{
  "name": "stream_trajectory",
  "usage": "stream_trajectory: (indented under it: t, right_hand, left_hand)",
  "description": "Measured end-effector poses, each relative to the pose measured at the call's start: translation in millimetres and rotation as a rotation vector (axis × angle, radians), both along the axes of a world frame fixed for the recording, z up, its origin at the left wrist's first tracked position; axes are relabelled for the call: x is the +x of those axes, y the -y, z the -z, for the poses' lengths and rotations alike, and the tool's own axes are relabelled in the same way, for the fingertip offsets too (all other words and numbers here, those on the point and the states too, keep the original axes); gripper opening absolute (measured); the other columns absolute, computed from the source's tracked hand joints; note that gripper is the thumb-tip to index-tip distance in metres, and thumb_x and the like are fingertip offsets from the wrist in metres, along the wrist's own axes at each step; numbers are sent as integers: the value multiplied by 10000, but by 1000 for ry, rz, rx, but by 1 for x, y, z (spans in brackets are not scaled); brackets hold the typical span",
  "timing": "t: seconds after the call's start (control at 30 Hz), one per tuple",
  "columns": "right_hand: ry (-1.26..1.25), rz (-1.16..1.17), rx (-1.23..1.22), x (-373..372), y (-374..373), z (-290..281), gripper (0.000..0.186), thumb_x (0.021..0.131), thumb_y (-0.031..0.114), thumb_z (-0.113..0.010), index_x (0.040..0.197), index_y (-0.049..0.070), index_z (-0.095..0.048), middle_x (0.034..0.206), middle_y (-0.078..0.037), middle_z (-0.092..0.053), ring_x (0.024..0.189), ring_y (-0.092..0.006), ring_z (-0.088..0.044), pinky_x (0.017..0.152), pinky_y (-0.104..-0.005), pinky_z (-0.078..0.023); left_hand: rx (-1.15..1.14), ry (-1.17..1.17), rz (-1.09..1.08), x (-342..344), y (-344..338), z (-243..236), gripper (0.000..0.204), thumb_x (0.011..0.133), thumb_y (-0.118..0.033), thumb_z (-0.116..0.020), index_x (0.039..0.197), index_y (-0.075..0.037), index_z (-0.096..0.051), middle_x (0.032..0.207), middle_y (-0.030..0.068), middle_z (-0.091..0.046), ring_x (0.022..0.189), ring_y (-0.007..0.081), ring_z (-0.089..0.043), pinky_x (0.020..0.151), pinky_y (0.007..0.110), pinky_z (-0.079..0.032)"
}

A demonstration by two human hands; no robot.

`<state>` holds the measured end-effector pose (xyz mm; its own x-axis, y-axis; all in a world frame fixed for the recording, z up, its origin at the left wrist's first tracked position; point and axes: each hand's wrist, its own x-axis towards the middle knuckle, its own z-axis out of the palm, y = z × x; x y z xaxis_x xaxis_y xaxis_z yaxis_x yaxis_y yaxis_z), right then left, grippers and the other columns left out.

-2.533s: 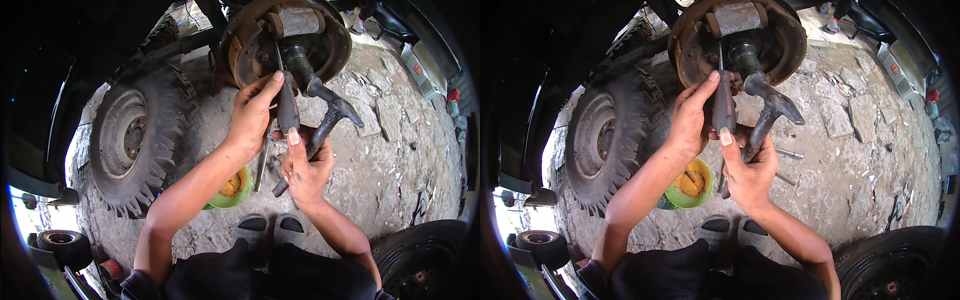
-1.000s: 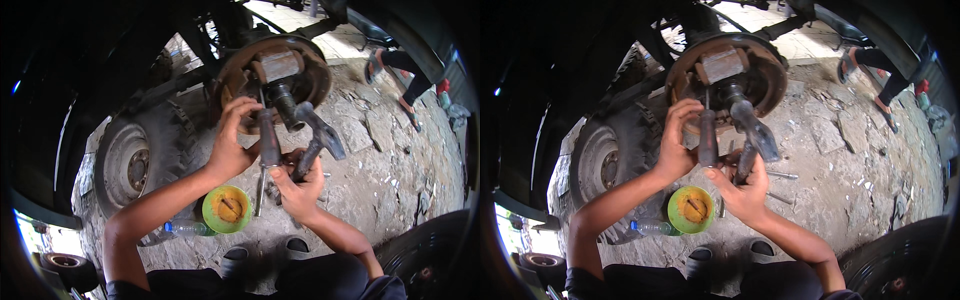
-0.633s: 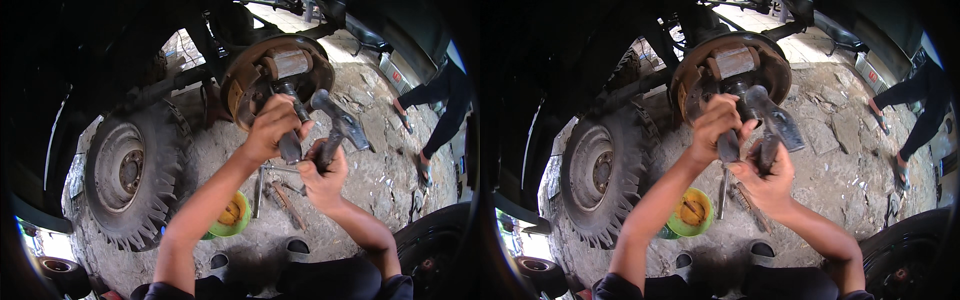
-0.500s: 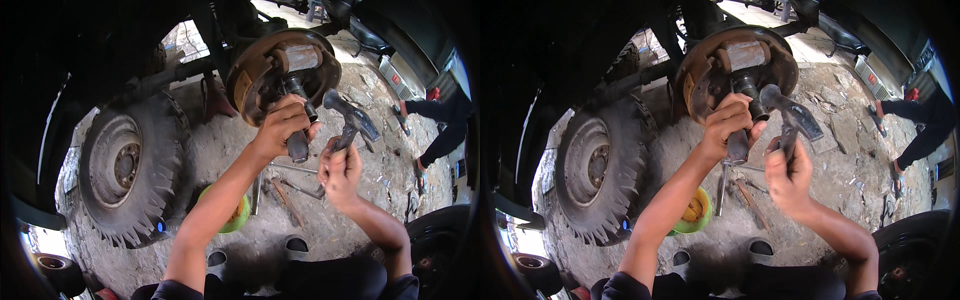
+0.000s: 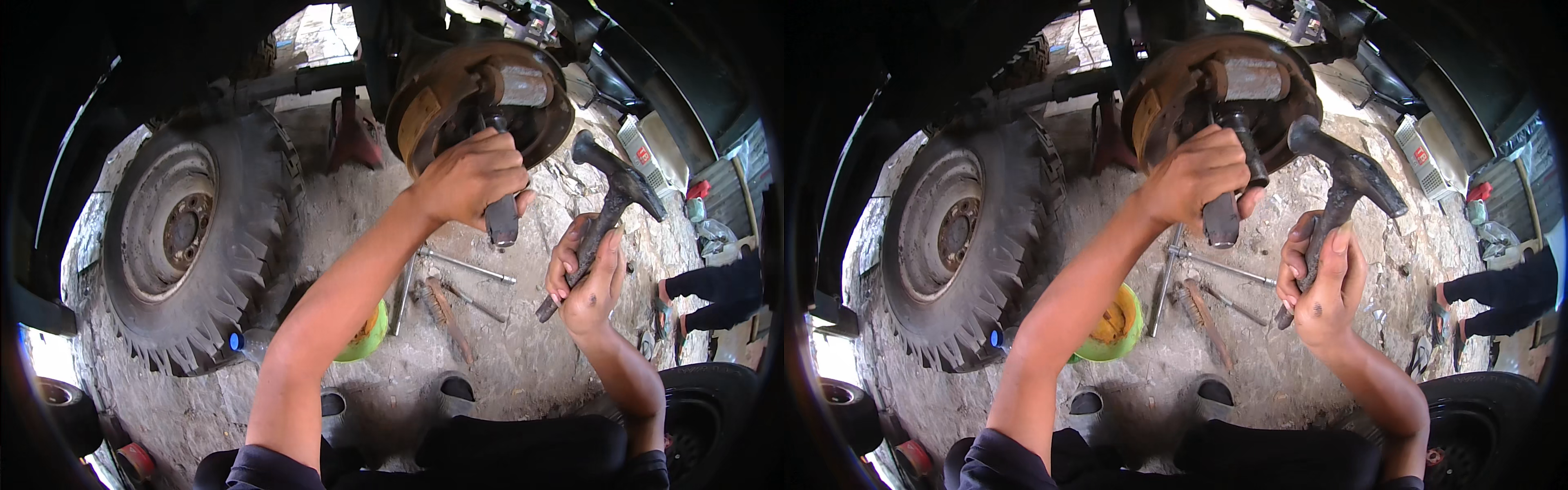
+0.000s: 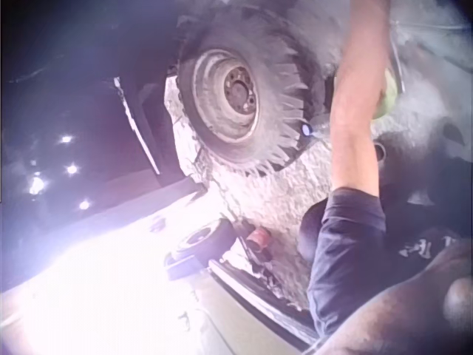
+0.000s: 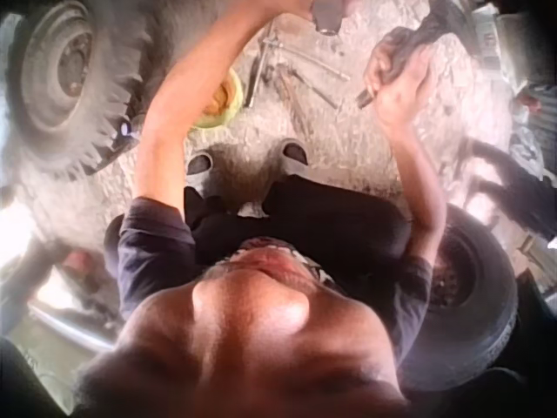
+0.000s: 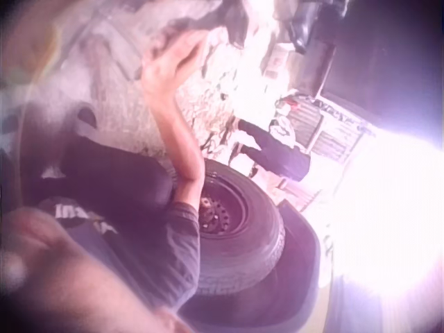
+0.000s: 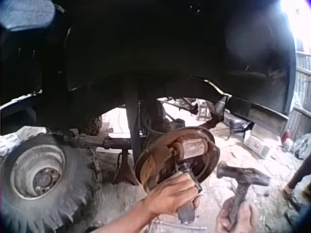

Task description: The person uses a screwdriver and a hammer to manipulate a spring and other components on a vehicle brake assembly.

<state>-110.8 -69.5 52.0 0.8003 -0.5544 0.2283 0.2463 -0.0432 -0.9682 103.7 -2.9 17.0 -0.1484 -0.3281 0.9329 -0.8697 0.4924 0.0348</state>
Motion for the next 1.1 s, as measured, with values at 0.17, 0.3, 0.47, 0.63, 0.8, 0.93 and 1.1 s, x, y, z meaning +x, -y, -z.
stream_trajectory:
  t: [0.17,0.3,0.47,0.63,0.8,0.93,1.1]
  right_hand:
    - [-7,2,20,-3,-6,15,557,1042,538,-362,1026,-8,-469,646,-33,-408,419,-83,-353,393,-240,-294]
    - [-2,-2,-25,-11,-3,24,567,1036,541,-382,1025,-19,-469,639,-29,-404,423,-81,-356,397,-236,-294]
    - [-2,-19,-90,-16,-1,32,577,1020,551,-422,1023,-23,-479,642,-28,-414,447,-69,-364,409,-223,-287]
    - [17,-36,-105,-15,-2,40,589,999,565,-467,1017,-23,-493,654,-32,-431,478,-61,-372,419,-207,-279]
    - [25,-54,-108,-15,-6,36,580,992,549,-499,1015,-30,-493,667,-36,-442,512,-59,-387,421,-203,-282]
    - [39,-54,-119,-15,-9,40,563,987,532,-523,1020,-30,-496,669,-27,-442,532,-53,-379,425,-200,-284]
    - [13,-114,-807,-20,18,54,563,1005,549,-457,1004,-13,-488,615,-16,-428,409,-88,-382,373,-244,-319]
  left_hand:
    - [24,77,0,10,-1,4,196,684,-18,-738,690,-53,-546,681,50,-449,674,245,-498,619,359,-398]
    - [-19,50,13,7,0,6,186,676,-15,-730,689,-55,-549,682,51,-469,676,241,-517,623,355,-401]
    - [-9,54,-23,12,-4,0,176,674,-19,-734,684,-57,-563,674,52,-482,662,240,-520,623,349,-403]
    - [21,47,20,12,-3,4,178,671,-18,-737,678,-52,-563,670,54,-471,667,240,-507,623,352,-397]
    - [36,54,33,13,-4,1,183,668,0,-722,658,-44,-544,664,58,-454,668,241,-501,626,351,-394]
    - [52,45,22,14,-5,2,190,640,-49,-737,673,-64,-551,679,45,-479,694,242,-515,659,351,-408]
    - [61,-72,58,13,-8,2,204,613,-148,-774,708,-103,-599,706,26,-546,729,248,-550,698,349,-441]
